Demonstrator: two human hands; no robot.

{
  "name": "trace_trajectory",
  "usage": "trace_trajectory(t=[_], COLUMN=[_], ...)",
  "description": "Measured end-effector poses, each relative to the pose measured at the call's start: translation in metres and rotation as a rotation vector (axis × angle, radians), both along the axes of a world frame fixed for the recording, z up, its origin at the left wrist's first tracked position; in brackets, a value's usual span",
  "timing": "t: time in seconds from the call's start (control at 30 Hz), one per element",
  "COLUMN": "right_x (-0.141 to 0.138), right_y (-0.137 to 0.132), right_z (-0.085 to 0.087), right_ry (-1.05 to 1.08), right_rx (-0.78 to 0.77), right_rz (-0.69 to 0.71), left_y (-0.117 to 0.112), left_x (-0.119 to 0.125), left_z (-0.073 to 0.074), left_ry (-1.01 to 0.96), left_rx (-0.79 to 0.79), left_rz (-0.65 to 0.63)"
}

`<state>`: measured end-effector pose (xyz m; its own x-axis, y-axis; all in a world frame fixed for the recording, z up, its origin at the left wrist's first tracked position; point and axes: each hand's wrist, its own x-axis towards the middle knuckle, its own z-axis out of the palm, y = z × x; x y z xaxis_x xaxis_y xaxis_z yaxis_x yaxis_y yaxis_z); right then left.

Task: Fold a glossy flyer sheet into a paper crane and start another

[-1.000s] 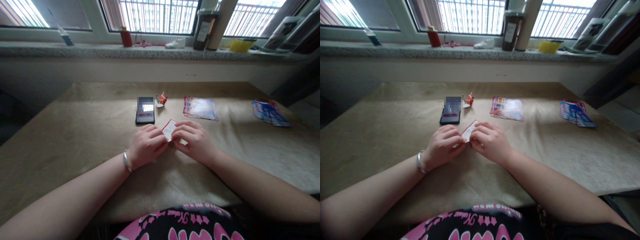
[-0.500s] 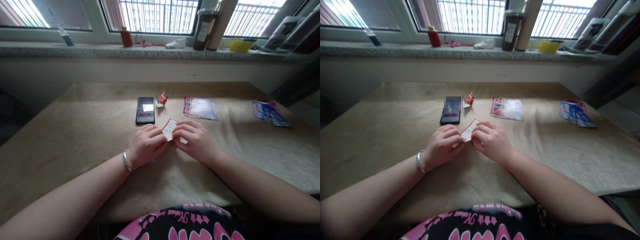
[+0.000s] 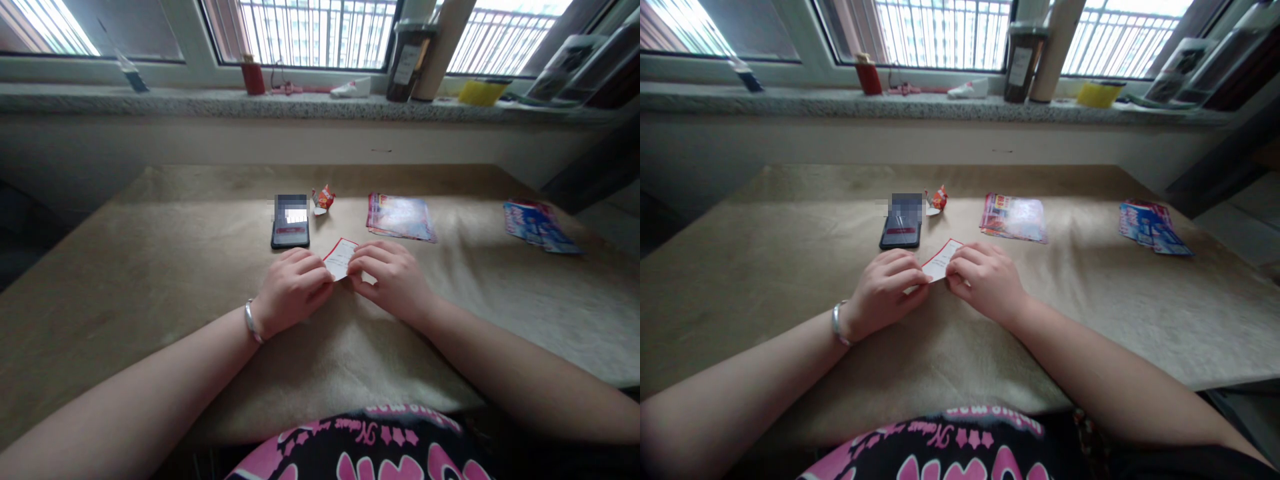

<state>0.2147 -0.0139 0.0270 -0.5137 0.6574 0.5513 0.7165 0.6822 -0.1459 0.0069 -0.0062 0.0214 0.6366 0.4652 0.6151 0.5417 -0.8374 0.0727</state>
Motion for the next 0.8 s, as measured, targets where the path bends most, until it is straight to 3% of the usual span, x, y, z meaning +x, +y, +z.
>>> trace_trajectory(t=[0.5, 0.8], right_x=[0.001, 0.014], right_y=[0.001, 0.004], right_z=[0.000, 0.002], right_ry=[-0.050, 0.032], right_rx=[0.046, 0.140], right_rz=[-0.037, -0.054], left_y=[0.001, 0.008], left_x=[-0.002, -0.007], left_z=[0.001, -0.009], left_ry=[-0.012, -0.192], left_rx=[-0.053, -0.218], left_rz=[0.006, 0.067])
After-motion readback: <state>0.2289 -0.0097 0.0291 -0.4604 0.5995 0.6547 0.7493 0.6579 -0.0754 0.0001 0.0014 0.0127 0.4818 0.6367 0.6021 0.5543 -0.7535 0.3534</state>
